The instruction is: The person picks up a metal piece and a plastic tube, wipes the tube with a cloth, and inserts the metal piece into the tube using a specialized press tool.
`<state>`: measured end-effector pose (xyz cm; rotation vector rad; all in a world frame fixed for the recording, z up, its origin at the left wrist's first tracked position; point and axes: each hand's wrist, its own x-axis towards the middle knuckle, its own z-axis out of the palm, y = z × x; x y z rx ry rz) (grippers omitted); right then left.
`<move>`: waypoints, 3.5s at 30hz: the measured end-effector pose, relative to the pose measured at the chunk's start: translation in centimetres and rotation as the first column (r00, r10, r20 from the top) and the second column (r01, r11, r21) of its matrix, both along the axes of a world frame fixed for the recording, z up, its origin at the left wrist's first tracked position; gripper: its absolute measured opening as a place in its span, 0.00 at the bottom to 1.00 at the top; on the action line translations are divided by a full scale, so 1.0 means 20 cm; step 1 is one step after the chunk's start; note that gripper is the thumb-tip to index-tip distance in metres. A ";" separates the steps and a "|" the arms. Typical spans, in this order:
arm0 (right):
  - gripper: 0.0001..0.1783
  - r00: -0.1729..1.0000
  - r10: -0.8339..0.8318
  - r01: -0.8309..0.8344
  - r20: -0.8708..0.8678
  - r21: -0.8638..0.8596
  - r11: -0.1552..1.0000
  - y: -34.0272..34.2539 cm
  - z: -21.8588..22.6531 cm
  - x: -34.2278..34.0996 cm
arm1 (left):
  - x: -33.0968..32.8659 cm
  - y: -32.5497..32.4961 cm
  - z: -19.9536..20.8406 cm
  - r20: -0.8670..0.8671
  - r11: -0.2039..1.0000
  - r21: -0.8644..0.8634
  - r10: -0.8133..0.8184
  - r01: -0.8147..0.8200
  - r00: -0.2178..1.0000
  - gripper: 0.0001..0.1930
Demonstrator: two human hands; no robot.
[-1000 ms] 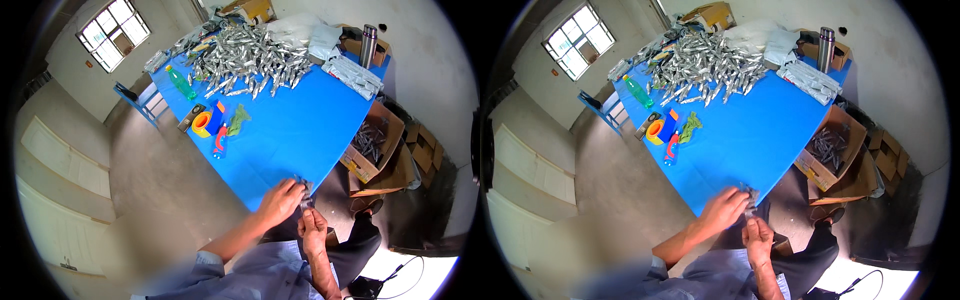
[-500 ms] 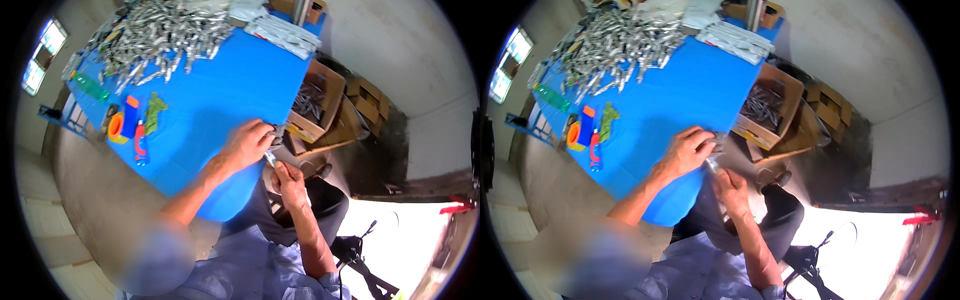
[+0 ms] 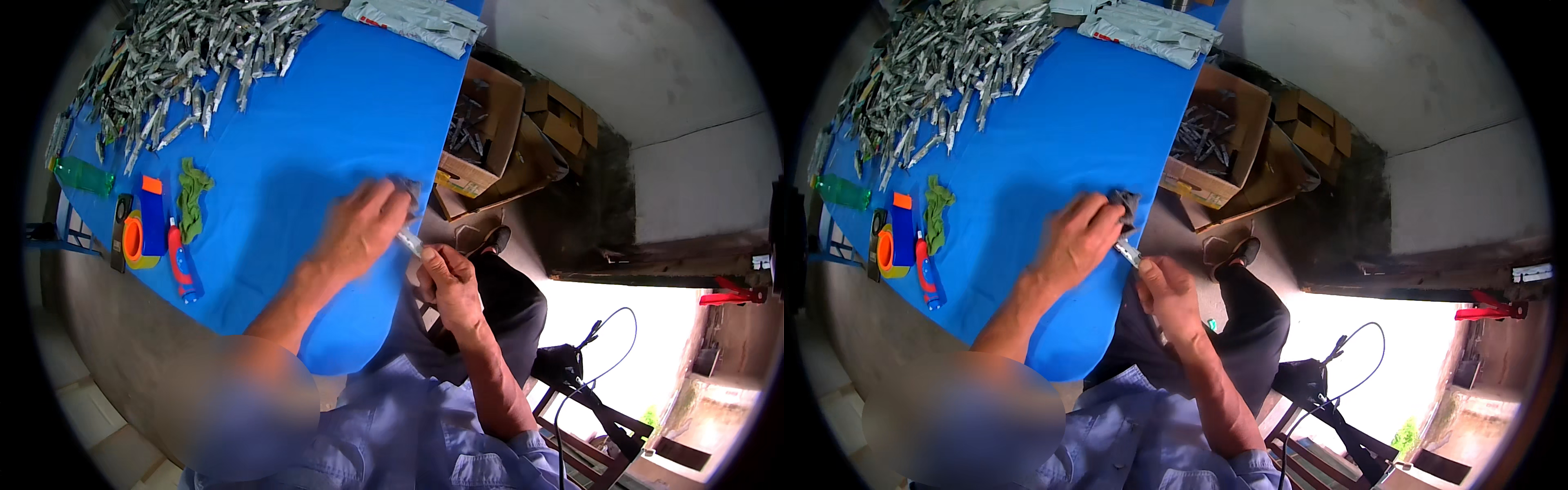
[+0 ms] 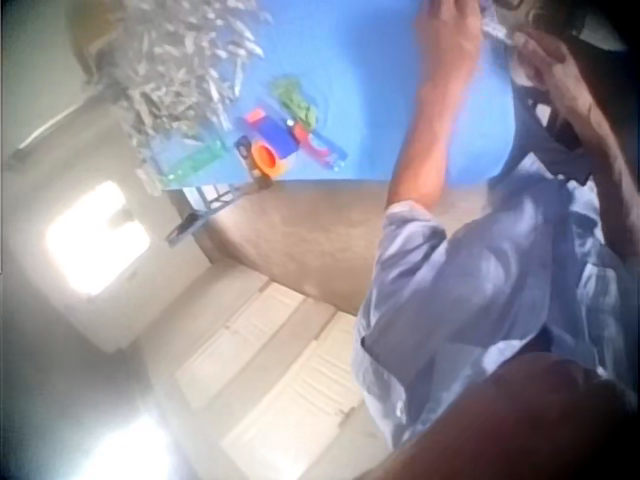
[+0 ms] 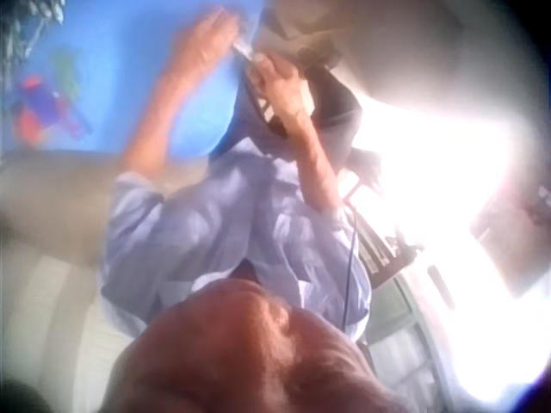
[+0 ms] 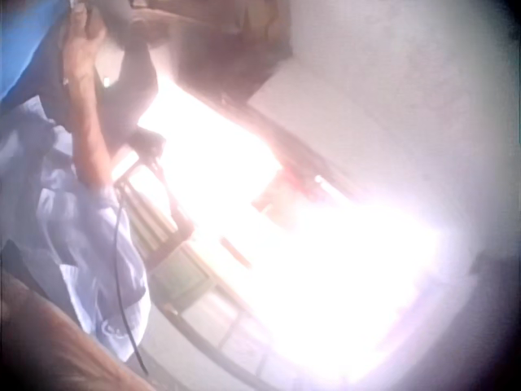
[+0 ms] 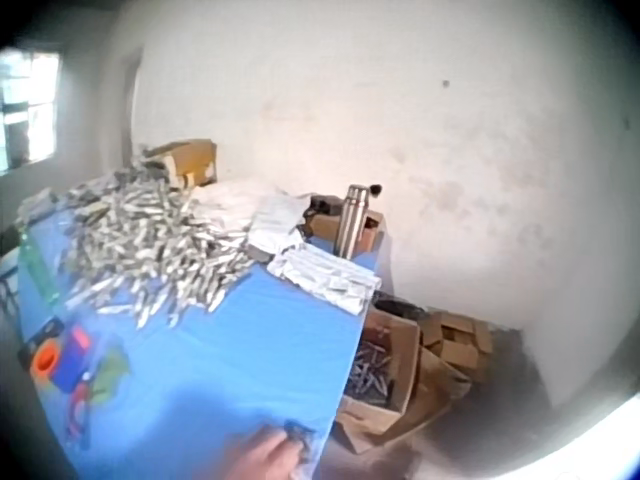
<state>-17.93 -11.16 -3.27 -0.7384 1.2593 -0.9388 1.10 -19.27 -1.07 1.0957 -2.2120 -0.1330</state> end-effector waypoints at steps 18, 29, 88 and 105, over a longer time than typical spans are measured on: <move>0.13 0.995 -0.054 0.053 0.083 0.015 0.999 -0.02 -0.03 0.04 | -0.02 0.07 -0.01 0.028 0.994 -0.004 -0.108 0.108 0.994 0.07; 0.10 0.993 -0.059 0.059 0.102 0.006 0.998 -0.02 -0.04 0.03 | 0.02 0.04 0.00 0.041 0.996 0.091 -0.017 0.014 0.999 0.09; 0.13 0.994 -0.085 0.087 0.065 -0.033 0.996 -0.01 -0.05 0.06 | 0.02 0.02 0.01 -0.034 0.999 0.053 0.010 -0.008 0.999 0.07; 0.10 0.989 -0.106 0.108 0.100 -0.022 0.994 0.00 -0.04 0.07 | 0.03 0.01 0.00 -0.001 0.999 0.033 0.037 -0.037 0.999 0.07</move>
